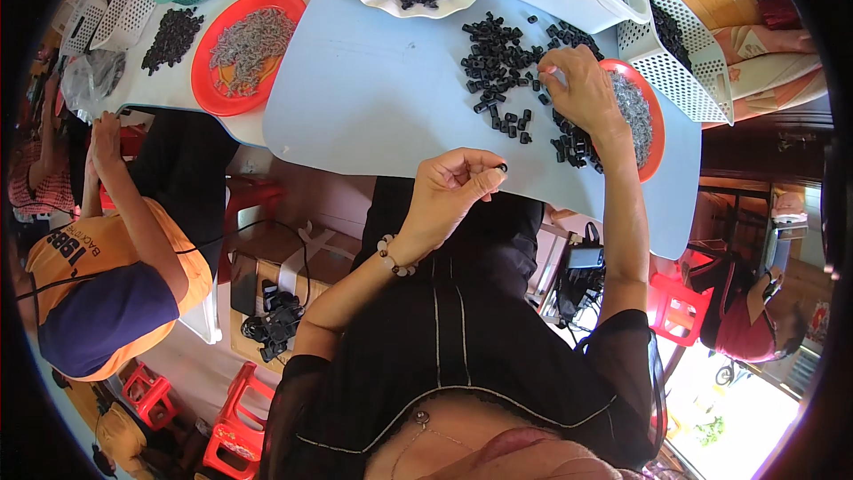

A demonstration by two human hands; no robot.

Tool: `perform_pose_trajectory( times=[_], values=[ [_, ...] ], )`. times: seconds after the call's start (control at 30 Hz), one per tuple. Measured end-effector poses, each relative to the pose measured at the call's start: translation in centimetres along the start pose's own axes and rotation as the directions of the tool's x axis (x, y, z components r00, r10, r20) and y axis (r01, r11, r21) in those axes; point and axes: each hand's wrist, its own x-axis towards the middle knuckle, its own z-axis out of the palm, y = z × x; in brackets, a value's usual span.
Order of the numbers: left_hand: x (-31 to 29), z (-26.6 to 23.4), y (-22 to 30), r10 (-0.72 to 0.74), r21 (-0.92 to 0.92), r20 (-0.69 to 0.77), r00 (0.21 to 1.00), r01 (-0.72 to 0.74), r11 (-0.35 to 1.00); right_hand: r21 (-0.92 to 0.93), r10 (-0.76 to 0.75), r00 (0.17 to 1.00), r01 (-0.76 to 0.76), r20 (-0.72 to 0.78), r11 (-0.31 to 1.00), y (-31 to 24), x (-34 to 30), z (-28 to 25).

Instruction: The person picks up a black plastic piece and a metal component by hand, fits the metal component into the black plastic piece, and places the assembled unit onto the table.

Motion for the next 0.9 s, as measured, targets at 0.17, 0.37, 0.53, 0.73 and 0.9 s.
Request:
perform_pose_trajectory(
  times=[0.17, 0.37, 0.53, 0.73, 0.9],
  values=[
    [0.0, 0.0, -0.2, 0.001, -0.004, 0.006, 1.000, -0.001, 1.000, 0.290, 0.109, 0.993, -0.089, -0.054, 0.953, -0.5, -0.4, -1.6],
    [0.0, 0.4, -0.1, 0.011, 0.025, 0.028, 1.000, -0.012, 1.000, 0.721, 0.317, 0.946, -0.267, 0.068, 0.640, -3.0, -4.5, -2.5],
    [-0.1, 1.0, 0.2, 0.070, 0.085, 0.061, 0.996, -0.075, 0.994, 0.901, 0.267, 0.921, -0.351, 0.283, 0.255, -6.4, -9.1, -2.3],
    [-0.9, 1.9, 0.9, 0.116, 0.103, 0.072, 0.991, -0.123, 0.987, 0.929, 0.296, 0.892, -0.368, 0.341, 0.038, -8.8, -11.1, -2.3],
    [-1.4, 2.0, 0.9, 0.159, 0.176, 0.083, 0.984, -0.171, 0.969, 0.941, 0.299, 0.898, -0.339, 0.325, -0.003, -8.7, -11.9, -1.7]
  ],
)
